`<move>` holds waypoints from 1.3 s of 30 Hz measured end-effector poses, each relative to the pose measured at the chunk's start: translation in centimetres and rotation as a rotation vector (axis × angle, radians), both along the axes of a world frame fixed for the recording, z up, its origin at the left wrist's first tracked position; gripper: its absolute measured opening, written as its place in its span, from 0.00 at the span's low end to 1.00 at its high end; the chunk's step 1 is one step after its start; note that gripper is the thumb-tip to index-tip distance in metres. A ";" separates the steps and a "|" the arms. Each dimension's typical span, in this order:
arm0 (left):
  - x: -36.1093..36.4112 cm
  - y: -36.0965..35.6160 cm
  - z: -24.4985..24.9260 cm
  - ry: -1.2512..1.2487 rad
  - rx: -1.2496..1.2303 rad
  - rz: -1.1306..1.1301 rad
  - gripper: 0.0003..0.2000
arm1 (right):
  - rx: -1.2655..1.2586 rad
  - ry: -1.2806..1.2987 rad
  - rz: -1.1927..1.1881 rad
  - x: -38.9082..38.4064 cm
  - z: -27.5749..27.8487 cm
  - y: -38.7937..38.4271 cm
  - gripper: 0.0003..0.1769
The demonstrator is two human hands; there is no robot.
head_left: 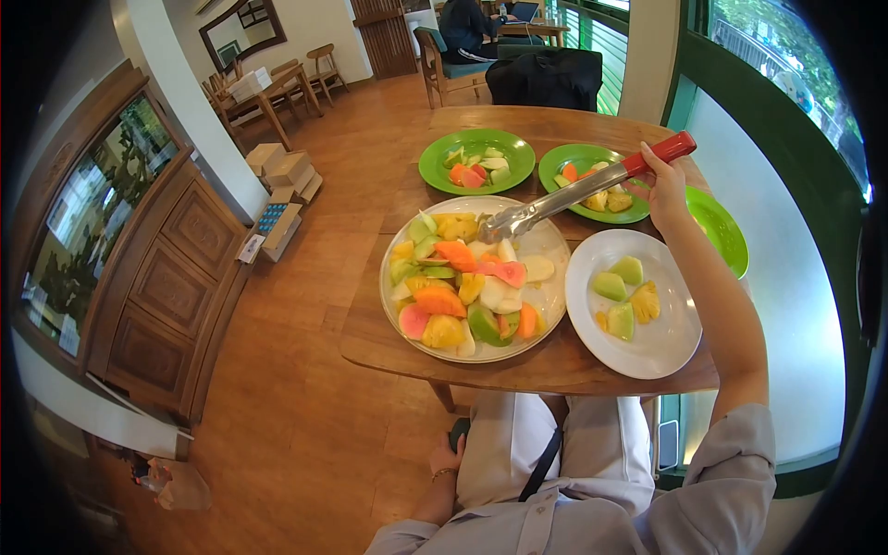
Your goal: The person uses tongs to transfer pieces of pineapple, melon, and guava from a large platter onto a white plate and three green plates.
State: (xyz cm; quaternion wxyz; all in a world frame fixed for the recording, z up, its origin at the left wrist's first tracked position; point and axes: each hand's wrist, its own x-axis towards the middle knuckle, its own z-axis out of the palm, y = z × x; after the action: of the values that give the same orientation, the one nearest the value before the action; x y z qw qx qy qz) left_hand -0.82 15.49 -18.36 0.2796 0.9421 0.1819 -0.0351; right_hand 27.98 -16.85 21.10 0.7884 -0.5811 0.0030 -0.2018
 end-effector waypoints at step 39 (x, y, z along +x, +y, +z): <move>-0.1 -0.1 0.4 -0.008 -0.010 0.013 0.24 | 0.035 -0.196 -0.604 7.3 2.4 7.0 0.33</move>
State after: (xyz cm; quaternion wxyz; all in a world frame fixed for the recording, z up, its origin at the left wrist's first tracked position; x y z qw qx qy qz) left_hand -0.91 15.39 -18.00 0.2853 0.9396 0.1865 -0.0303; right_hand 35.33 -9.85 23.49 0.6993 -0.5180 0.1027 -0.4818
